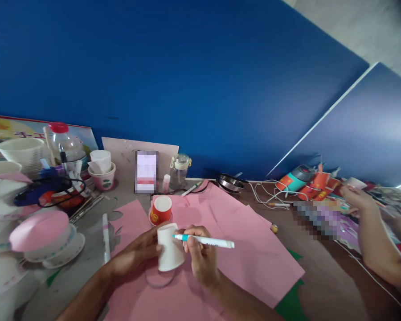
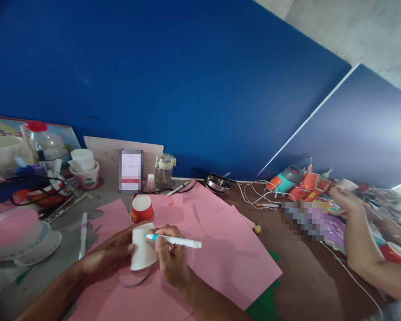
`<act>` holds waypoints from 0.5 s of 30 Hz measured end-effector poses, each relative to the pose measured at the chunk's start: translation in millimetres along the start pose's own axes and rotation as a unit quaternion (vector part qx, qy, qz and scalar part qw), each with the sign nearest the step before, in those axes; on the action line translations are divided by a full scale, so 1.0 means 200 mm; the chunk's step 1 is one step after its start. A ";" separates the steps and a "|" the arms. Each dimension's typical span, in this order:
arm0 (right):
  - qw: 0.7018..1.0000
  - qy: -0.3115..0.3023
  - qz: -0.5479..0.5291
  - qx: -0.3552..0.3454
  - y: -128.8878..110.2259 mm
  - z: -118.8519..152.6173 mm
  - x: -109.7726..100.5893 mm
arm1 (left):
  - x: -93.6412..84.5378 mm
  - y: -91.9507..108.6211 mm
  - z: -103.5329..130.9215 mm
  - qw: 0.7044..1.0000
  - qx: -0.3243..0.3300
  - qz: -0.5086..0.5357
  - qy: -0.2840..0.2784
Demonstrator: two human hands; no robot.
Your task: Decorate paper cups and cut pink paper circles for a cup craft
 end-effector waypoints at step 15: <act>0.997 -0.030 0.048 -0.052 -0.02 0.00 0.01 | 0.00 0.00 -0.01 0.999 0.015 -0.049 0.010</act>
Point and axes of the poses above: each hand's wrist, its own z-axis away from the middle knuckle, its own x-axis out of the palm, y = z × x, the point moved 6 cm from there along -z, towards the middle knuckle, and after that the axes turned 12 degrees about -x, right-handed, at the moved point
